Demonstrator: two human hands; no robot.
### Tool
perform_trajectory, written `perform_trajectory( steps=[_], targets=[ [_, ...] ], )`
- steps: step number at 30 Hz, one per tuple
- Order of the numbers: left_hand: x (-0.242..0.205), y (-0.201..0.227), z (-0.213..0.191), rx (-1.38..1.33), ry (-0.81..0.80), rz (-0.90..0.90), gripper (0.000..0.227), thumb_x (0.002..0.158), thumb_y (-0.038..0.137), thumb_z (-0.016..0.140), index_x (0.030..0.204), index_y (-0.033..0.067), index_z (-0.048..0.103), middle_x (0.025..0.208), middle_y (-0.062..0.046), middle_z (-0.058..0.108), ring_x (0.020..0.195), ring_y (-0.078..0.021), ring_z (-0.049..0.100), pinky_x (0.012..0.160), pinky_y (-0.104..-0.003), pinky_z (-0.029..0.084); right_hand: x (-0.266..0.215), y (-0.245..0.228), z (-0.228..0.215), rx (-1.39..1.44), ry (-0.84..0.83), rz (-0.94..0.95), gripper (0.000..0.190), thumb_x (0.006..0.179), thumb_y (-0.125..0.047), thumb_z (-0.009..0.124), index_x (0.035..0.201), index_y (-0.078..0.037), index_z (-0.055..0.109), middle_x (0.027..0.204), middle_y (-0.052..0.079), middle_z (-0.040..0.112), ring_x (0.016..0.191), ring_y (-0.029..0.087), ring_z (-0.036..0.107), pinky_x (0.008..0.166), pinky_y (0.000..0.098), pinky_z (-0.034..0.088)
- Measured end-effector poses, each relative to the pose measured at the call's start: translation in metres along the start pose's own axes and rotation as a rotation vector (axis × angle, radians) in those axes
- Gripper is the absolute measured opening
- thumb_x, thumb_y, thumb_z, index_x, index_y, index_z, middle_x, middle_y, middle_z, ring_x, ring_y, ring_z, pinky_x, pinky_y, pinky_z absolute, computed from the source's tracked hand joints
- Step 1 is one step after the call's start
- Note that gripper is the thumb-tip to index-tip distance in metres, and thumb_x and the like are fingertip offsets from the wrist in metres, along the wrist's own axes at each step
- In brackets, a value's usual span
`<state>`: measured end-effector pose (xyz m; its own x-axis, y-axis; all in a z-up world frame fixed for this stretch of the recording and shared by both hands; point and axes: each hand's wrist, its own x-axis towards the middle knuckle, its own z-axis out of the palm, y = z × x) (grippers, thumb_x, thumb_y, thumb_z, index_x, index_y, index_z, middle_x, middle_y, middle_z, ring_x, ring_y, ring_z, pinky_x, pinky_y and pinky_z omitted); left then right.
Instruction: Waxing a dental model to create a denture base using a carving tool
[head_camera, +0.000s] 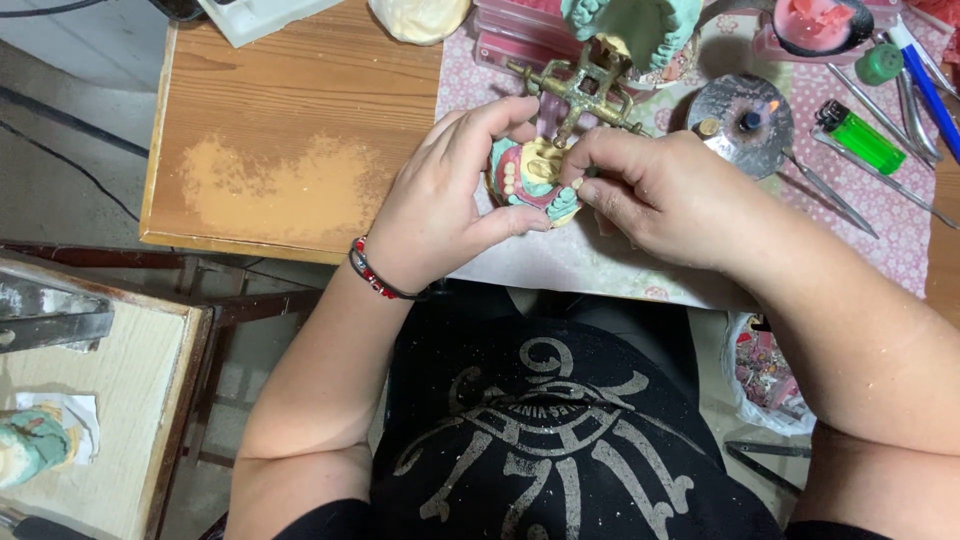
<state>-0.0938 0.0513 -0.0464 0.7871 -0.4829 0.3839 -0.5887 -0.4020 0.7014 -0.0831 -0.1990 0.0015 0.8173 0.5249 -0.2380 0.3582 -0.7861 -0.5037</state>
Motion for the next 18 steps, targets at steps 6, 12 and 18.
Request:
perform_trajectory(
  steps=[6, 12, 18],
  targets=[
    [-0.0006, -0.0012, 0.0012, 0.012, 0.004, 0.007, 0.082, 0.088, 0.041, 0.087, 0.148, 0.0085, 0.042, 0.132, -0.008, 0.069, 0.125, -0.0285, 0.061, 0.112, -0.041, 0.043, -0.001, 0.0004, 0.0019, -0.003, 0.031, -0.028, 0.016, 0.099, -0.019, 0.063, 0.114, -0.025, 0.065, 0.06, 0.003, 0.059, 0.051, 0.022, 0.052, 0.061, 0.0355, 0.044],
    [-0.0006, -0.0025, 0.0015, 0.0, 0.003, 0.014, 0.081, 0.089, 0.042, 0.085, 0.149, 0.0088, 0.042, 0.132, -0.009, 0.068, 0.125, -0.0288, 0.061, 0.112, -0.041, 0.042, -0.0011, 0.0005, 0.003, -0.007, 0.049, -0.071, 0.016, 0.1, -0.018, 0.064, 0.114, -0.024, 0.065, 0.064, 0.002, 0.063, 0.052, 0.023, 0.055, 0.06, 0.0364, 0.045],
    [-0.0007, -0.0029, 0.0014, -0.003, 0.007, 0.027, 0.081, 0.09, 0.043, 0.085, 0.149, 0.0078, 0.042, 0.132, -0.01, 0.068, 0.125, -0.0291, 0.061, 0.113, -0.041, 0.043, -0.0008, 0.0024, 0.0054, -0.02, 0.06, -0.081, 0.017, 0.098, -0.017, 0.063, 0.114, -0.023, 0.063, 0.063, 0.004, 0.061, 0.053, 0.025, 0.055, 0.061, 0.0371, 0.046]
  ],
)
